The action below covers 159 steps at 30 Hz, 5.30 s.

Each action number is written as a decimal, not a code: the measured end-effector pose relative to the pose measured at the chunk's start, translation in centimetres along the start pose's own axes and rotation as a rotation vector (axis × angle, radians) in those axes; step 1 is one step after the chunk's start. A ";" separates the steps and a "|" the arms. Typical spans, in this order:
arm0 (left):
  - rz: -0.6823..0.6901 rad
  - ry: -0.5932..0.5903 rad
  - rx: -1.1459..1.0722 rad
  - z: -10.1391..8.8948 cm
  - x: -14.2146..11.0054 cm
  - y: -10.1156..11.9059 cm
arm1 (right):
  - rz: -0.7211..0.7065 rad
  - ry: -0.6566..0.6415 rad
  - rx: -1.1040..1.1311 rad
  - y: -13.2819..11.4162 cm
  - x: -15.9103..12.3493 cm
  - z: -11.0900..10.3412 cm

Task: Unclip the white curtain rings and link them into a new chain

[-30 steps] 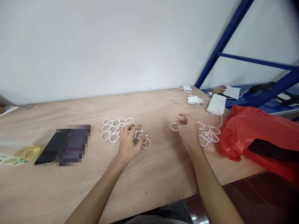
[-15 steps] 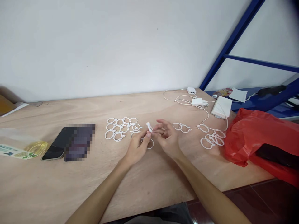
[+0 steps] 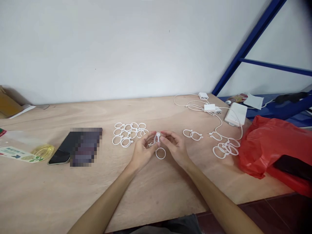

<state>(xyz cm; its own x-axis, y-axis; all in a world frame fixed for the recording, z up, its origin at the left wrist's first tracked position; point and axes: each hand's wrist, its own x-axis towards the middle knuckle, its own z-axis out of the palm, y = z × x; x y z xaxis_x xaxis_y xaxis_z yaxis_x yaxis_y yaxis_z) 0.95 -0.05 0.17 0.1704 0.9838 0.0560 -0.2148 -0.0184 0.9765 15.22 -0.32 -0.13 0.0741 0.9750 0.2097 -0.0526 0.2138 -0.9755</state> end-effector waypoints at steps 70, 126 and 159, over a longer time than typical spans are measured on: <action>0.336 -0.015 0.874 -0.6 -0.5 -0.2 | -0.220 0.261 -0.490 0.7 1.6 -3.1; 0.372 0.129 1.145 -2.8 -0.9 1.4 | 0.382 -0.057 0.156 -0.8 0.6 -0.1; 0.259 -0.130 0.886 -0.2 -1.8 0.6 | 0.199 -0.204 0.174 -1.0 0.1 -0.7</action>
<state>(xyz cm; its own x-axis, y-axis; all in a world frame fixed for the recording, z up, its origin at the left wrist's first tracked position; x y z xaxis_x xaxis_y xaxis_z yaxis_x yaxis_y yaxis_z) 0.35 -1.82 0.66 0.3372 0.9033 0.2651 0.5418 -0.4165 0.7301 15.95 -0.47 0.86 -0.1545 0.9871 0.0421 -0.2166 0.0077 -0.9762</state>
